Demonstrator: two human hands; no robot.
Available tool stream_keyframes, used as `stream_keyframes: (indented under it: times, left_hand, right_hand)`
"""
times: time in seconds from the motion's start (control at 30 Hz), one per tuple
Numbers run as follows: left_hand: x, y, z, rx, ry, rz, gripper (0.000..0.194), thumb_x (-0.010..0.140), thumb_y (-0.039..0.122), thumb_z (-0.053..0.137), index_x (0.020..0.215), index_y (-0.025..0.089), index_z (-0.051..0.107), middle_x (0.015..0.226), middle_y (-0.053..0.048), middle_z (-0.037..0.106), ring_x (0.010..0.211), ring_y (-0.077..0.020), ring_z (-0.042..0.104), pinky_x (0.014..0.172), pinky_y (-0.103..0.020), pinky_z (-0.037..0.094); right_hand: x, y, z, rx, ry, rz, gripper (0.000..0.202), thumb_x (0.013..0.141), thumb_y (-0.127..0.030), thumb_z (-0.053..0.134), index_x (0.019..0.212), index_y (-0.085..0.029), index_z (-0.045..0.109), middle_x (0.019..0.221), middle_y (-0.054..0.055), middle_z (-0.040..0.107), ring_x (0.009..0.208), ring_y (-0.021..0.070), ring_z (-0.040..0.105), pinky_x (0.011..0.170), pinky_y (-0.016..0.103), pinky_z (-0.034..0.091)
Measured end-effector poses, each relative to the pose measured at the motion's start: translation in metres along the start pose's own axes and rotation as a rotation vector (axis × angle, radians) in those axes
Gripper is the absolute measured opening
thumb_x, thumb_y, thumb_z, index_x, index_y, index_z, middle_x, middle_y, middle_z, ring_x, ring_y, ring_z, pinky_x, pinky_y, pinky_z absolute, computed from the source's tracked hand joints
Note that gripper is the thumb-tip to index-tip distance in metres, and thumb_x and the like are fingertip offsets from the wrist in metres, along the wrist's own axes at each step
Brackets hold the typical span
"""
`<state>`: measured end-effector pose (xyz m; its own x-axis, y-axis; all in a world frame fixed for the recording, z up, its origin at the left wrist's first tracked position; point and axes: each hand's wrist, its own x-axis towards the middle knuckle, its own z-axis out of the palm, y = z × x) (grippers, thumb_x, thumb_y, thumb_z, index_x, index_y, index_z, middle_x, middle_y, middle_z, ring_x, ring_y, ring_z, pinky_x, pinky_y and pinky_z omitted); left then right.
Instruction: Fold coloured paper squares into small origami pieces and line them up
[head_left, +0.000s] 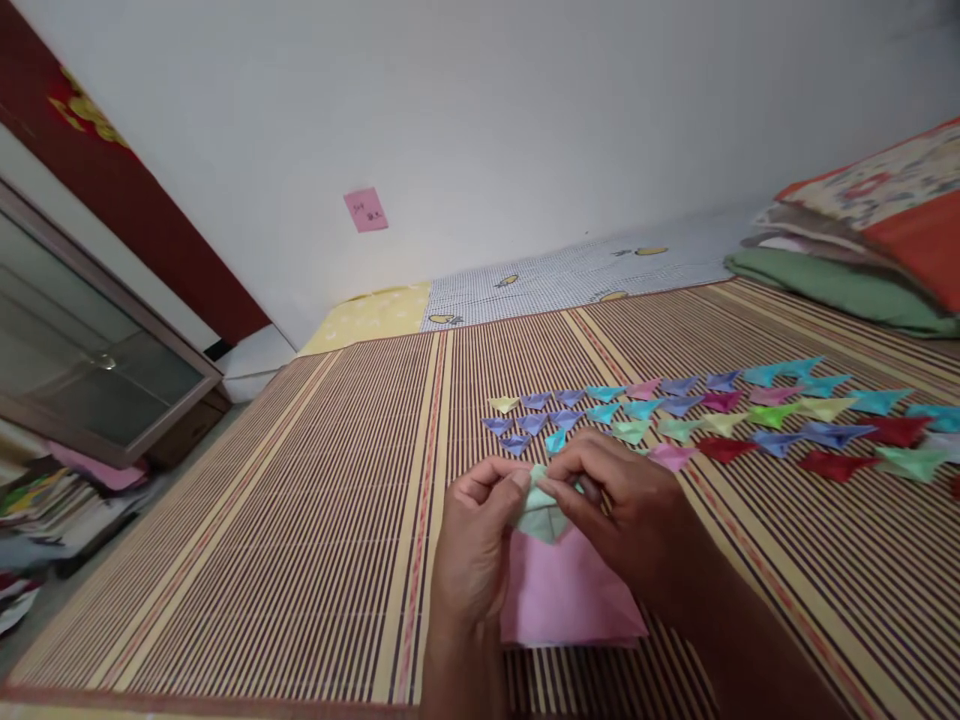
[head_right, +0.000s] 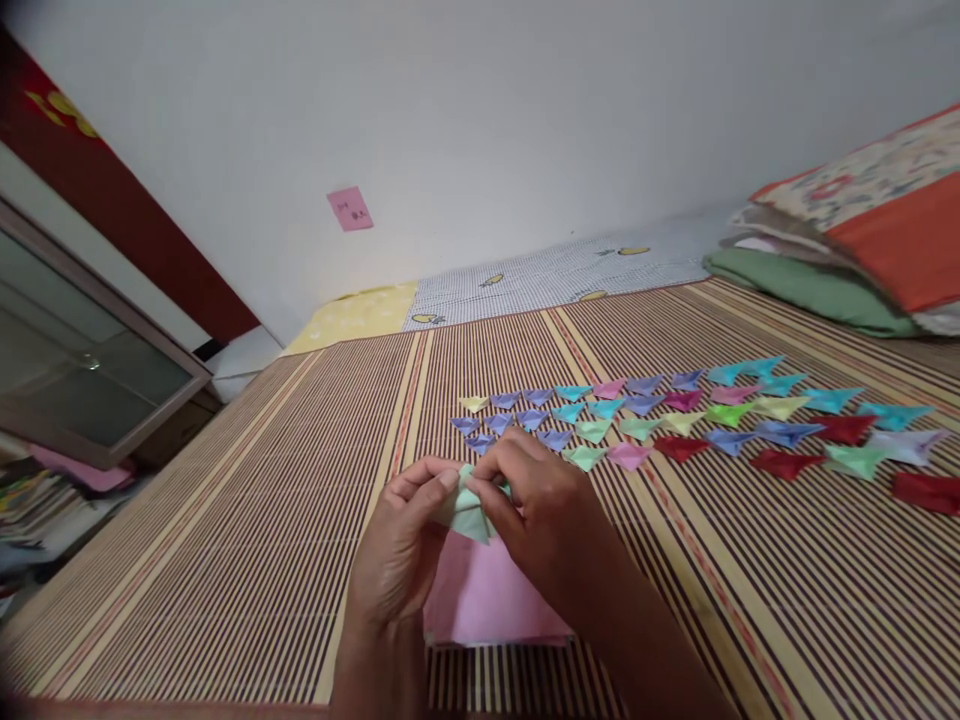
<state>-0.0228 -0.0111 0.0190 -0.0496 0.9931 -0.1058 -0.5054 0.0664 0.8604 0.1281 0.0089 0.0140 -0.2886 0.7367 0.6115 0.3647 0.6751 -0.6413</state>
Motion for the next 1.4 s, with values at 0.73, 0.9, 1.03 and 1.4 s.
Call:
stream_keyframes:
  times: [0.73, 0.9, 1.03, 1.4]
  left_hand:
    - [0.000, -0.002, -0.003, 0.050, -0.038, 0.028, 0.023, 0.069, 0.031, 0.090, 0.076, 0.014, 0.076, 0.064, -0.001, 0.068, 0.059, -0.0105, 0.059, 0.059, -0.021, 0.046]
    - [0.001, -0.004, -0.009, 0.084, -0.090, 0.032, 0.021, 0.069, 0.025, 0.091, 0.082, 0.014, 0.079, 0.069, -0.002, 0.072, 0.060, -0.0101, 0.062, 0.060, -0.020, 0.049]
    - [0.001, -0.005, -0.011, 0.087, -0.090, 0.043, 0.016, 0.071, 0.024, 0.090, 0.081, 0.016, 0.080, 0.069, -0.002, 0.073, 0.059, -0.0097, 0.063, 0.061, -0.020, 0.051]
    - [0.001, -0.004, -0.013, 0.137, -0.132, 0.071, 0.015, 0.073, 0.025, 0.089, 0.080, 0.016, 0.080, 0.070, -0.002, 0.073, 0.062, -0.0108, 0.064, 0.061, -0.020, 0.050]
  right_hand:
    - [0.004, -0.001, -0.003, 0.035, 0.037, 0.092, 0.016, 0.092, -0.017, 0.065, 0.078, -0.019, 0.059, 0.073, -0.002, 0.057, 0.065, 0.0141, 0.052, 0.062, 0.029, 0.037]
    - [0.005, -0.003, -0.006, 0.078, 0.027, 0.142, 0.016, 0.092, -0.018, 0.066, 0.077, -0.020, 0.060, 0.069, -0.005, 0.052, 0.060, 0.0123, 0.047, 0.058, 0.028, 0.036]
    - [0.005, -0.003, -0.006, 0.093, 0.030, 0.145, 0.016, 0.091, -0.018, 0.068, 0.076, -0.020, 0.060, 0.068, -0.005, 0.052, 0.059, 0.0118, 0.047, 0.056, 0.027, 0.036]
    - [0.007, -0.002, -0.008, 0.222, -0.024, 0.199, 0.010, 0.090, -0.020, 0.068, 0.080, -0.020, 0.067, 0.072, -0.003, 0.058, 0.064, 0.0133, 0.052, 0.058, 0.028, 0.040]
